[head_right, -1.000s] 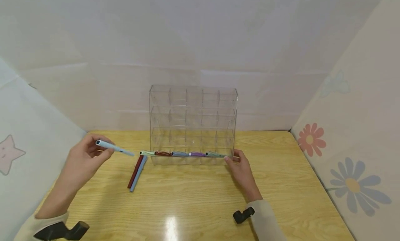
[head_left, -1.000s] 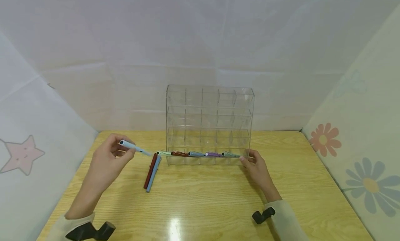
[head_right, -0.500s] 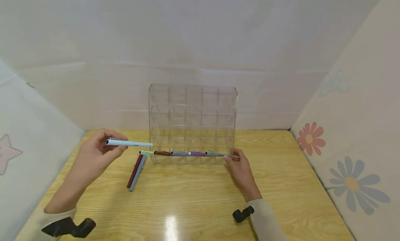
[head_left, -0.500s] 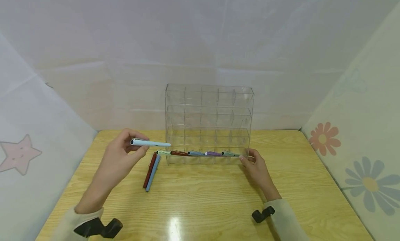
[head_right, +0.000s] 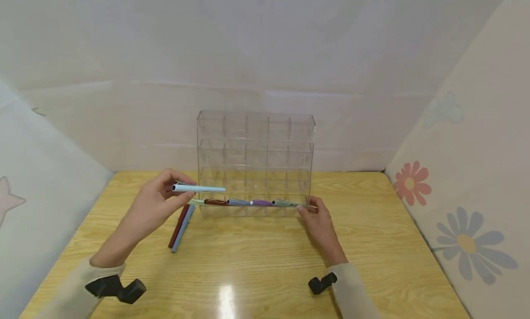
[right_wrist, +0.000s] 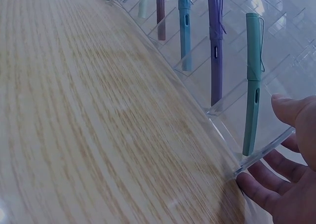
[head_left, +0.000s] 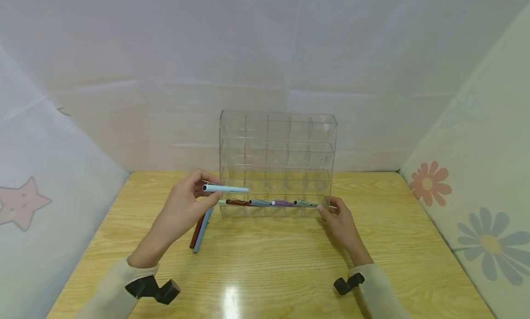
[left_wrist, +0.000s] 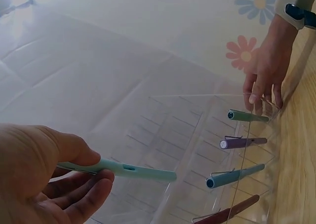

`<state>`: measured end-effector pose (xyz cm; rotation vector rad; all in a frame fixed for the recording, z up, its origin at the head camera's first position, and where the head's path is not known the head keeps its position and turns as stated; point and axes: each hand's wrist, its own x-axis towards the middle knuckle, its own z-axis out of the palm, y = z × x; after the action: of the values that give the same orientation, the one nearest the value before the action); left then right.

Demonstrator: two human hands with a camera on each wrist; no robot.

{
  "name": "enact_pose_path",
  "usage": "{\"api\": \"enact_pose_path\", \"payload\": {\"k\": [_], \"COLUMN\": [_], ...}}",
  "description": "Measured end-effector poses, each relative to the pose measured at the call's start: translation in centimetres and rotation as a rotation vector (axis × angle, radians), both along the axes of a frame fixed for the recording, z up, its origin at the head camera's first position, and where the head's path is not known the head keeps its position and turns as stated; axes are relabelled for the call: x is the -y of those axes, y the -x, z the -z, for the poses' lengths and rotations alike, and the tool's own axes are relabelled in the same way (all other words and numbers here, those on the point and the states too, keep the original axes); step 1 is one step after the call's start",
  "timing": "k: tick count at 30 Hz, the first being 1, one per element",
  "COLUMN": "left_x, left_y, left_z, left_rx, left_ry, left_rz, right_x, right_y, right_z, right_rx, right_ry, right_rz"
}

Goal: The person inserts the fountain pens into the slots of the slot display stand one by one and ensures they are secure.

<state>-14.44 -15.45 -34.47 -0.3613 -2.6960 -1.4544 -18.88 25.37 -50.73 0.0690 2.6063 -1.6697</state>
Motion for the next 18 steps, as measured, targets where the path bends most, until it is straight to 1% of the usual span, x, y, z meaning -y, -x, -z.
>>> {"api": "enact_pose_path", "payload": {"k": [11,18], "left_x": [-3.1,-5.4], "left_y": [1.8,2.9], "left_z": [0.6,1.3], "left_rx": [0.008,-0.004], "left_ry": [-0.034,-0.075], "left_rz": [0.073,0.143], "right_x": [0.0,0.0], "right_y": [-0.3,-0.5], "right_z": [-0.3,-0.3], "right_rx": [0.009,0.004], "right_ry": [0.005,0.019], "right_rz": [-0.004,-0.008]}}
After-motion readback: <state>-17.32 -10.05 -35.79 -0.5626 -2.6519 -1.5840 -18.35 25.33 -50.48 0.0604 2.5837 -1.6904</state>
